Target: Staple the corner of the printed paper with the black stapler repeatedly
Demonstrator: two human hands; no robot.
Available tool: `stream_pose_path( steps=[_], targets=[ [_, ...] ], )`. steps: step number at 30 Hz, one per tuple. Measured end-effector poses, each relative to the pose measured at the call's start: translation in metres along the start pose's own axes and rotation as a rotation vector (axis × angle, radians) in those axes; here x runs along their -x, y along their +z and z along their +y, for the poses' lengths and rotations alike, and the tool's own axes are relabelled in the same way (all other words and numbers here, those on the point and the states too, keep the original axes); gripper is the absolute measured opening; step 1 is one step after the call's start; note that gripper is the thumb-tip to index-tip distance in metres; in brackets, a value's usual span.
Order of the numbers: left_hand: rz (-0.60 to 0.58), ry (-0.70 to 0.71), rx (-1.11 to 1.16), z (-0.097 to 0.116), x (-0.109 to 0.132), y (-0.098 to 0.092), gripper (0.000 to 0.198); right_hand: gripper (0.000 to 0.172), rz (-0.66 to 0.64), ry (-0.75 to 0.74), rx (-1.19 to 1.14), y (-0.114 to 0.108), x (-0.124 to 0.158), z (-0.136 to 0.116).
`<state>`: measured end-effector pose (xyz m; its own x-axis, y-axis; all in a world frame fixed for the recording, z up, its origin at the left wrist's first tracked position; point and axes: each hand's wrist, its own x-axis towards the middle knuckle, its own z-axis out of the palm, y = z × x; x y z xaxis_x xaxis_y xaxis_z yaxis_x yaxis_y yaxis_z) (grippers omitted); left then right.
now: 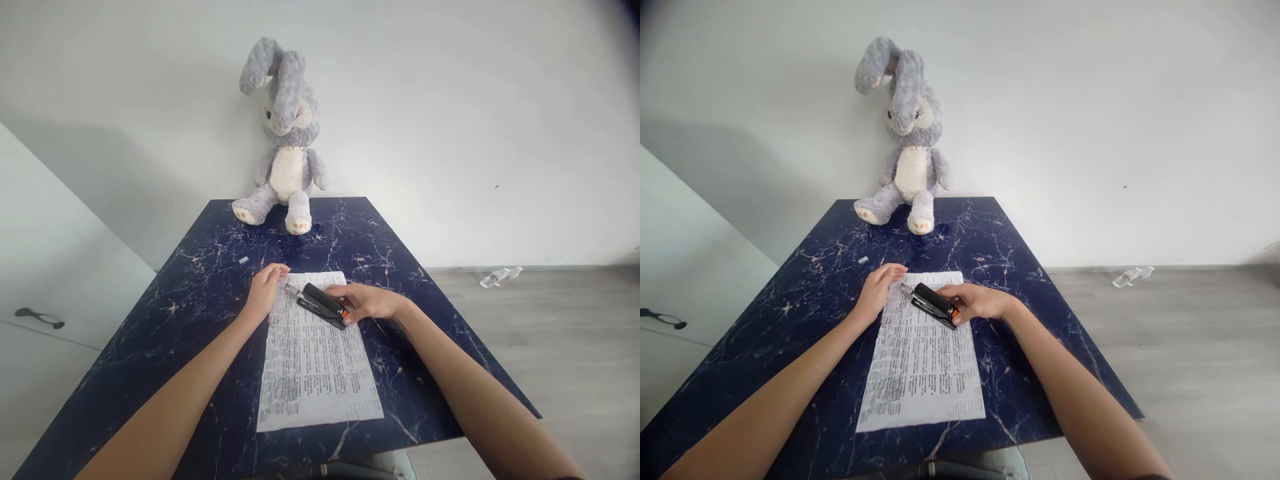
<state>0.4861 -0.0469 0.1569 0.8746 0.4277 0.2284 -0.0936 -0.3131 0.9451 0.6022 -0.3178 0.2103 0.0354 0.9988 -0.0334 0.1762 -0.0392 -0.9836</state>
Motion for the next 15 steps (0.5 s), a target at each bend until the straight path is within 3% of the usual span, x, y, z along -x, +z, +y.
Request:
stream_pose_path(
  steps=[4,8,12,15],
  targets=[
    [-0.007,0.01,0.001,-0.002,0.0,0.0,0.037,0.065,0.112,-0.027,0.239,0.007,-0.004,-0.001],
    [-0.012,0.016,0.063,0.003,0.002,0.002,0.037,0.059,0.294,-0.127,0.6,0.03,-0.018,-0.001],
    [0.006,-0.001,0.455,0.012,0.002,-0.001,0.03,0.07,0.434,-0.219,0.802,0.047,-0.028,0.005],
    [-0.124,-0.222,0.794,0.017,0.001,-0.006,0.039,0.071,0.604,-0.229,1.174,0.051,-0.03,0.006]
  ],
)
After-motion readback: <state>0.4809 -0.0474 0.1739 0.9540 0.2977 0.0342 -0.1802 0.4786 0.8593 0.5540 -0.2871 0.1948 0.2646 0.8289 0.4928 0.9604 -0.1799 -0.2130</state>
